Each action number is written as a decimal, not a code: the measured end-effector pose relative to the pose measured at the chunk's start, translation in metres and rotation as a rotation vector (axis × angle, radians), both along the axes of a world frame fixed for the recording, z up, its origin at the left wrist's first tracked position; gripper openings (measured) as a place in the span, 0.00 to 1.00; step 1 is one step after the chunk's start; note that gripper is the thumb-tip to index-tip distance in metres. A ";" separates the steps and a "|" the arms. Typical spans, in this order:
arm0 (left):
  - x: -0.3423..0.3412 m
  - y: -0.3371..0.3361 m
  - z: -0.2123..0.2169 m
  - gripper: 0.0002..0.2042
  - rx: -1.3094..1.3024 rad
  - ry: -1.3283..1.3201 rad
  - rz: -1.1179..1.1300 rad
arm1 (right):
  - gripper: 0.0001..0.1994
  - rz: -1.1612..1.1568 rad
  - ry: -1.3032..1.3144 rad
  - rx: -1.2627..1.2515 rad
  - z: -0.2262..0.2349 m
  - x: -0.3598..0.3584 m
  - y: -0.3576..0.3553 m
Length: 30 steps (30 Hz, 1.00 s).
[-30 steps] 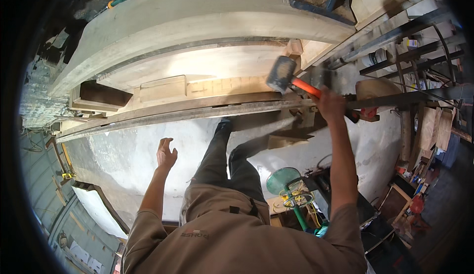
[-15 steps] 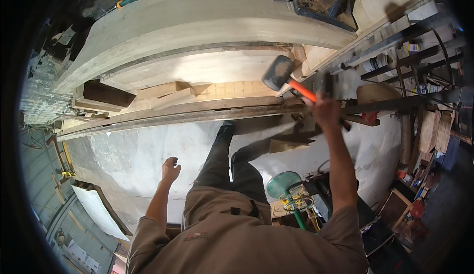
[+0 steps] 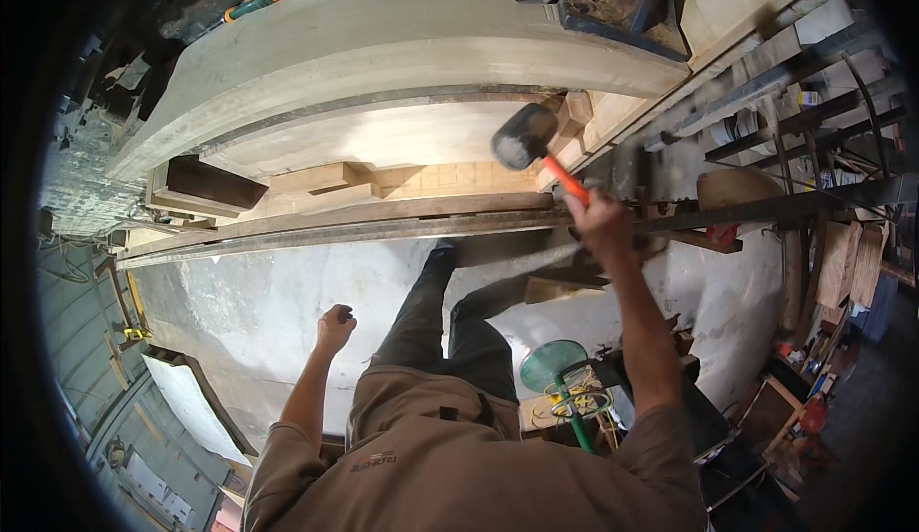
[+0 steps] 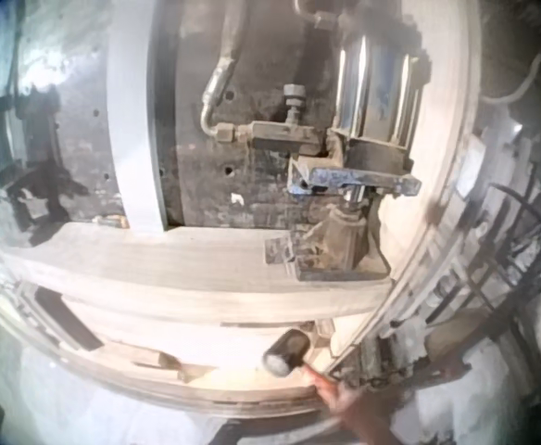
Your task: The person assembles wooden furniture components by fitting pieces together, hammering blocks into place with a mallet, clearing dust with an air nozzle, and handling a long wooden board.
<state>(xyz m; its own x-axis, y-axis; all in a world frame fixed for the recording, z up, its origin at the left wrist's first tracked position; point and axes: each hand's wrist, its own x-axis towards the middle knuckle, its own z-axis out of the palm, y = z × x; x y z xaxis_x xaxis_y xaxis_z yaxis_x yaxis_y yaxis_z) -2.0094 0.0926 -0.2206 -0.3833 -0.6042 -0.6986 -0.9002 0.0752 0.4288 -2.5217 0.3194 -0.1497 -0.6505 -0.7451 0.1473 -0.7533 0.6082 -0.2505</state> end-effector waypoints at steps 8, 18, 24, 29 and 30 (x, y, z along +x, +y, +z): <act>0.015 0.016 -0.006 0.16 0.082 -0.103 -0.052 | 0.20 0.907 0.060 0.044 0.040 0.015 0.016; -0.090 -0.028 0.080 0.13 -0.315 0.368 -0.407 | 0.17 -0.385 -0.734 -0.122 -0.078 0.143 0.031; -0.245 -0.099 0.215 0.14 -0.718 0.817 -0.631 | 0.14 -0.748 -1.009 0.055 -0.087 0.269 0.067; -0.309 -0.086 0.298 0.12 -0.850 1.114 -0.807 | 0.10 -0.877 -1.074 -0.093 -0.102 0.318 0.107; -0.330 -0.078 0.314 0.13 -0.880 1.233 -0.824 | 0.10 -0.917 -1.086 -0.127 -0.096 0.321 0.106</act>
<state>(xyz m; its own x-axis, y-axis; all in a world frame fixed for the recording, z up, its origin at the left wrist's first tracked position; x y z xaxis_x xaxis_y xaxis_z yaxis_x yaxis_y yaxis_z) -2.3395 0.0145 0.0931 -0.7778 0.0013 0.6285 0.2948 0.8839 0.3631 -2.2008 0.4253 -0.2454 -0.7186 -0.0260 -0.6949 0.4852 0.6970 -0.5279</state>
